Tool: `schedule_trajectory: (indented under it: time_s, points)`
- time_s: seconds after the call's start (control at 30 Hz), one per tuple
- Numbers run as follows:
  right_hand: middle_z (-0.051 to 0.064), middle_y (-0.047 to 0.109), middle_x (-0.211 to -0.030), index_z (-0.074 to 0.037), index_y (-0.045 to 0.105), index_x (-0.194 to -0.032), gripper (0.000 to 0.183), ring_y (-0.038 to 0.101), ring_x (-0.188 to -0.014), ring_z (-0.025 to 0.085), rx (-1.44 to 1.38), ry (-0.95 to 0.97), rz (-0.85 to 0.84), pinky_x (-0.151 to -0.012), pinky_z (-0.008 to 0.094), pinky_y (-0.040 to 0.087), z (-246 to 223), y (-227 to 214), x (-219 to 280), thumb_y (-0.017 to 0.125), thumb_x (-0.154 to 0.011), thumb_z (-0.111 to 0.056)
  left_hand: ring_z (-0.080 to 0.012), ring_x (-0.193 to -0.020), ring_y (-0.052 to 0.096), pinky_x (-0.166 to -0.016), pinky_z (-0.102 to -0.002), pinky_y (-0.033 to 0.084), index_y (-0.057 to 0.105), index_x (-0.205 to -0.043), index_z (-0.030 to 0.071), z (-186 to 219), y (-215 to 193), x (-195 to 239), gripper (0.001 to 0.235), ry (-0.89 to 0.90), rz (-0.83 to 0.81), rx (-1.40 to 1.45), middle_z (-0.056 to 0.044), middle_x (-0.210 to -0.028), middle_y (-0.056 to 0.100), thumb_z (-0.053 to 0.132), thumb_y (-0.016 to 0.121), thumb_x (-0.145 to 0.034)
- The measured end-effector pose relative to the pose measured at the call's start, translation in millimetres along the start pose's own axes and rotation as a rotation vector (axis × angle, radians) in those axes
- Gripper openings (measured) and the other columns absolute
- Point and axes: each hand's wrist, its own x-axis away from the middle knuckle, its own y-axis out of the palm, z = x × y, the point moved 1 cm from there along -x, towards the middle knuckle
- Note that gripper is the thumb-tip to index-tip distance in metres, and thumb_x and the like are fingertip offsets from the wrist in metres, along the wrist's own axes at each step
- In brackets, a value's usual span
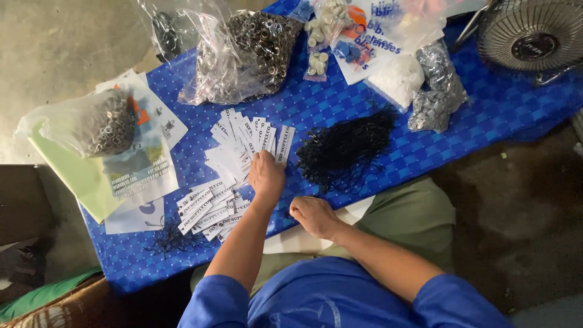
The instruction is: Attaching black strings to white paper labels by hand at a production table.
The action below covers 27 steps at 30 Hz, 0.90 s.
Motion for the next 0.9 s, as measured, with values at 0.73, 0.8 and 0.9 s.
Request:
schedule_trajectory:
  time_s: [0.73, 0.8, 0.9]
  points:
    - [0.000, 0.070, -0.078, -0.022, 0.063, -0.089, 0.014, 0.070, -0.077, 0.020, -0.077, 0.271, 0.088, -0.074, 0.033, 0.055, -3, 14, 10, 0.057, -0.097, -0.031, -0.0439, -0.090, 0.069, -0.081, -0.051, 0.053, 0.068, -0.097, 0.009, -61, -32, 93, 0.021, -0.015, 0.189, 0.506, -0.020, -0.082, 0.069, 0.028, 0.064, -0.089]
    - [0.008, 0.073, -0.082, -0.015, 0.061, -0.091, 0.013, 0.071, -0.079, 0.024, -0.215, 0.388, 0.240, -0.077, 0.037, 0.057, -14, 8, 13, 0.056, -0.097, -0.025, -0.0435, -0.087, 0.068, -0.080, -0.050, 0.054, 0.068, -0.093, 0.010, -76, -24, 92, 0.020, 0.021, 0.242, 0.570, -0.019, -0.080, 0.067, 0.028, 0.064, -0.085]
    - [0.008, 0.072, -0.082, -0.014, 0.060, -0.090, 0.014, 0.071, -0.083, 0.026, -0.226, 0.301, 0.386, -0.080, 0.039, 0.056, -14, 12, 19, 0.057, -0.101, -0.021, -0.0507, -0.086, 0.065, -0.077, -0.056, 0.051, 0.061, -0.081, 0.003, -91, -7, 86, 0.017, 0.127, 0.196, 0.498, -0.025, -0.081, 0.062, 0.020, 0.065, -0.080]
